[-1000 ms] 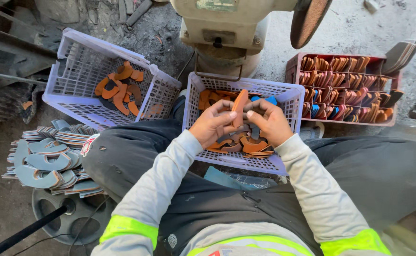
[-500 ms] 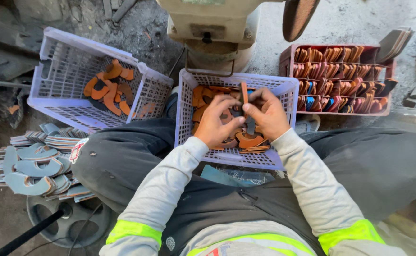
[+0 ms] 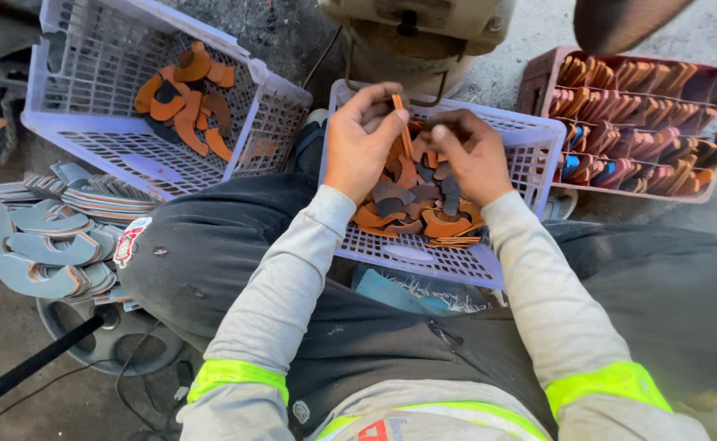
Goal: The person sits on the floor and sorts orange shoe sole pieces from a white basket into a red tray. They pick up pieces, separate them, and place them into the tray while occasionally using a grinding machine nearby.
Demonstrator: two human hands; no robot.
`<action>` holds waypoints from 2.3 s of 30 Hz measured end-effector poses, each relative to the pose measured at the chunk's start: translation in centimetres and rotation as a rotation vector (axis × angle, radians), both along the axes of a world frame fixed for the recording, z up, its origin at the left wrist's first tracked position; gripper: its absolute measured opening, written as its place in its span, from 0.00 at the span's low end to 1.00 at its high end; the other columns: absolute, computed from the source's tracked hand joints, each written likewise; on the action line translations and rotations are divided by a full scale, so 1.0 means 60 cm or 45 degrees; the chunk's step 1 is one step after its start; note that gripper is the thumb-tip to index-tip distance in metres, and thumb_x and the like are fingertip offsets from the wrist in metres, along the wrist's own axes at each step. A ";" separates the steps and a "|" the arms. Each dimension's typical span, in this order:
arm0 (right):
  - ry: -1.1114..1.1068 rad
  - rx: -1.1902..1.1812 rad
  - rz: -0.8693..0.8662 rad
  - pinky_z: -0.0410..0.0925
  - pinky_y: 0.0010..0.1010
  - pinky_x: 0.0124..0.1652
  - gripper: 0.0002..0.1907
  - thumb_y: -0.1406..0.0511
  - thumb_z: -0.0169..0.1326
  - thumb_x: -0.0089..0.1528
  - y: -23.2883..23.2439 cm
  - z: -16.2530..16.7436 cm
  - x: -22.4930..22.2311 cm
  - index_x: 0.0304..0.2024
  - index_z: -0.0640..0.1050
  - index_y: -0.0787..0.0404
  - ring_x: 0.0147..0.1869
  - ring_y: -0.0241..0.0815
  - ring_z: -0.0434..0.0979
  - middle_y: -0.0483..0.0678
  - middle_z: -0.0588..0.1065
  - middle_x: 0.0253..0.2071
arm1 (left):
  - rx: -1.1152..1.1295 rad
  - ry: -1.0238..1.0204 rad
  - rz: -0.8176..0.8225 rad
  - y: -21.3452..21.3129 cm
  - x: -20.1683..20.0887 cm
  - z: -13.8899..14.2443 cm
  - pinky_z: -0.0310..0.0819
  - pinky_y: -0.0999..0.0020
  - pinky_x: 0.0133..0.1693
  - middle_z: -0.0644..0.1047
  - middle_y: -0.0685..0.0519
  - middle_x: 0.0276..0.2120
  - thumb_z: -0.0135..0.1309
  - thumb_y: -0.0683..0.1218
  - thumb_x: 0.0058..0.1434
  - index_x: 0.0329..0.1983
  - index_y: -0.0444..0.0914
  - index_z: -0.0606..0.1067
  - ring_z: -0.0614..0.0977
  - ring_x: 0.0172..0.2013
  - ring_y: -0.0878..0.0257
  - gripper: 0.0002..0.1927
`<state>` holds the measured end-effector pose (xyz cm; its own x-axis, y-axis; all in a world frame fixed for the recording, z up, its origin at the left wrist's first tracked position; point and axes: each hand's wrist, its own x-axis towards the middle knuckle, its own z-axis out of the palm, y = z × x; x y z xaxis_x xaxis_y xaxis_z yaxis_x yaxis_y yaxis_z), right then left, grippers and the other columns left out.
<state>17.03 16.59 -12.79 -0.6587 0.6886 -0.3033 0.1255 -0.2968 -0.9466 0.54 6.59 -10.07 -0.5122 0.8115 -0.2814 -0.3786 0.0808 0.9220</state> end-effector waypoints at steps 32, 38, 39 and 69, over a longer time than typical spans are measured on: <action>-0.810 0.456 0.575 0.54 0.46 0.69 0.31 0.53 0.56 0.63 -0.133 -0.200 -0.183 0.68 0.66 0.47 0.76 0.50 0.57 0.51 0.61 0.72 | -0.125 0.057 -0.043 -0.006 -0.064 0.062 0.80 0.74 0.44 0.79 0.52 0.47 0.56 0.39 0.68 0.60 0.32 0.74 0.81 0.42 0.69 0.17; -0.782 0.432 0.485 0.59 0.41 0.67 0.28 0.56 0.53 0.66 -0.154 -0.197 -0.177 0.68 0.66 0.51 0.74 0.47 0.62 0.50 0.65 0.70 | -0.144 0.080 -0.078 0.000 -0.060 0.070 0.80 0.74 0.44 0.79 0.52 0.47 0.56 0.39 0.69 0.59 0.32 0.74 0.81 0.43 0.69 0.16; -0.793 0.424 0.492 0.59 0.40 0.67 0.27 0.56 0.53 0.67 -0.153 -0.197 -0.174 0.67 0.66 0.52 0.74 0.46 0.63 0.50 0.66 0.70 | -0.158 0.079 -0.083 -0.001 -0.059 0.072 0.80 0.74 0.43 0.79 0.52 0.46 0.56 0.39 0.68 0.59 0.32 0.74 0.81 0.42 0.69 0.16; -0.910 1.274 0.510 0.63 0.48 0.61 0.37 0.59 0.56 0.62 -0.029 -0.247 -0.102 0.69 0.64 0.71 0.69 0.63 0.61 0.66 0.61 0.69 | -0.223 0.333 -0.138 -0.004 -0.056 0.089 0.81 0.73 0.42 0.81 0.52 0.42 0.57 0.39 0.67 0.55 0.34 0.76 0.82 0.40 0.68 0.14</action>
<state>10.91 14.85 -27.62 -0.7772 0.6130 -0.1422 0.6081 0.6735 -0.4203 -2.82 6.37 -4.70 -0.4987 0.8161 -0.2921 -0.1117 0.2737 0.9553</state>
